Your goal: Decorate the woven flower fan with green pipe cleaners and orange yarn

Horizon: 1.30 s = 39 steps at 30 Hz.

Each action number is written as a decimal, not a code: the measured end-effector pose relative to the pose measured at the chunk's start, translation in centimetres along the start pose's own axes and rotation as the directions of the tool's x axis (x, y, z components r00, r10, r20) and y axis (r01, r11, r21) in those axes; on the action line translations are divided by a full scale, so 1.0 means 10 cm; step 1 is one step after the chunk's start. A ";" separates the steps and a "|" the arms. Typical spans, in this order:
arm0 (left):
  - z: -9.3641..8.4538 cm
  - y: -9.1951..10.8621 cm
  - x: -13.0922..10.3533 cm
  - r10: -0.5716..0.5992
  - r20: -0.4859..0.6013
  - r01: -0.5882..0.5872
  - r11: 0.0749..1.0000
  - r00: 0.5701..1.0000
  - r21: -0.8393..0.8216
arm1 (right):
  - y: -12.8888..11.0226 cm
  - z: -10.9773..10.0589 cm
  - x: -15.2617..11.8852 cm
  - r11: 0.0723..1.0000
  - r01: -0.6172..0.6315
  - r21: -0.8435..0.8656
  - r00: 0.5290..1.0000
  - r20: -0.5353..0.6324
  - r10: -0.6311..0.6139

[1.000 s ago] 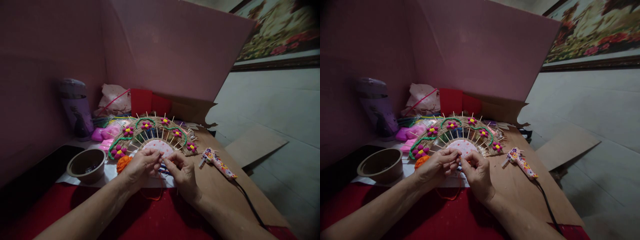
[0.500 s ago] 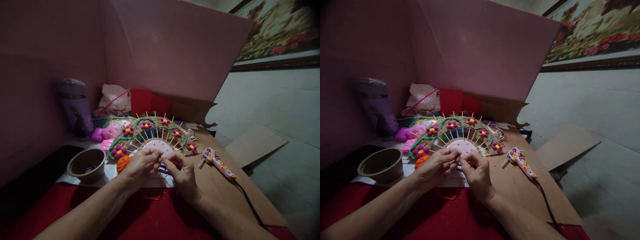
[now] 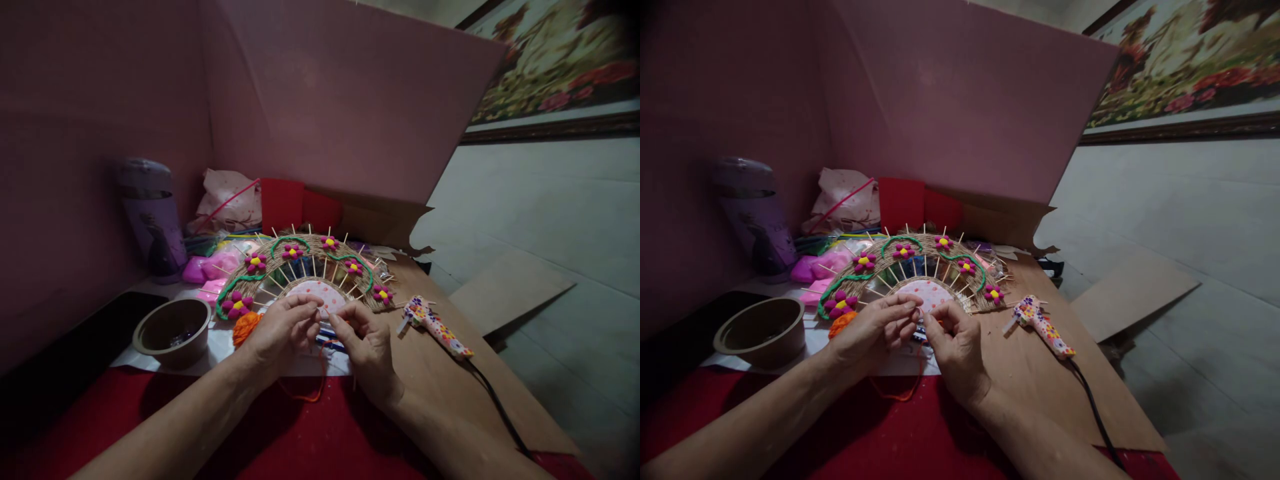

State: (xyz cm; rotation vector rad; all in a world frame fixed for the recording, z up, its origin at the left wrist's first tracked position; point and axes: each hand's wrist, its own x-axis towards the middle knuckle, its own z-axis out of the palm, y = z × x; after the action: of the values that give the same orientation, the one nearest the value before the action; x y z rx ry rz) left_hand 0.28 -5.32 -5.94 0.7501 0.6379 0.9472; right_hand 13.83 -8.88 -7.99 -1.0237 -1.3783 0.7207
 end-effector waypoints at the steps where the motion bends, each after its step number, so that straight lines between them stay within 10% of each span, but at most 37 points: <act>1: 0.00 0.00 0.00 0.008 0.018 -0.008 1.000 1.000 0.005 | 0.01 0.00 0.00 1.000 0.004 0.009 1.000 -0.004 -0.004; 6: -0.03 -0.04 0.01 0.053 0.117 -0.064 0.994 0.992 0.087 | 0.03 0.00 0.01 1.000 0.021 0.013 1.000 -0.002 -0.021; 16: 0.02 -0.01 -0.01 0.131 -0.044 -0.117 0.964 0.990 0.238 | 0.01 0.01 0.00 1.000 0.013 -0.023 0.999 0.046 -0.012; 39: 0.02 0.03 -0.01 0.024 -0.010 -0.025 0.999 1.000 -0.047 | 0.04 0.00 -0.04 0.995 0.032 -0.093 0.999 -0.014 -0.033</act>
State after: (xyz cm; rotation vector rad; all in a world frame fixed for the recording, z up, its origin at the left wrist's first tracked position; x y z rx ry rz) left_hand 0.25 -5.33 -5.59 0.7134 0.6142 0.9857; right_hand 13.90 -9.05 -8.54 -1.0751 -1.4225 0.6279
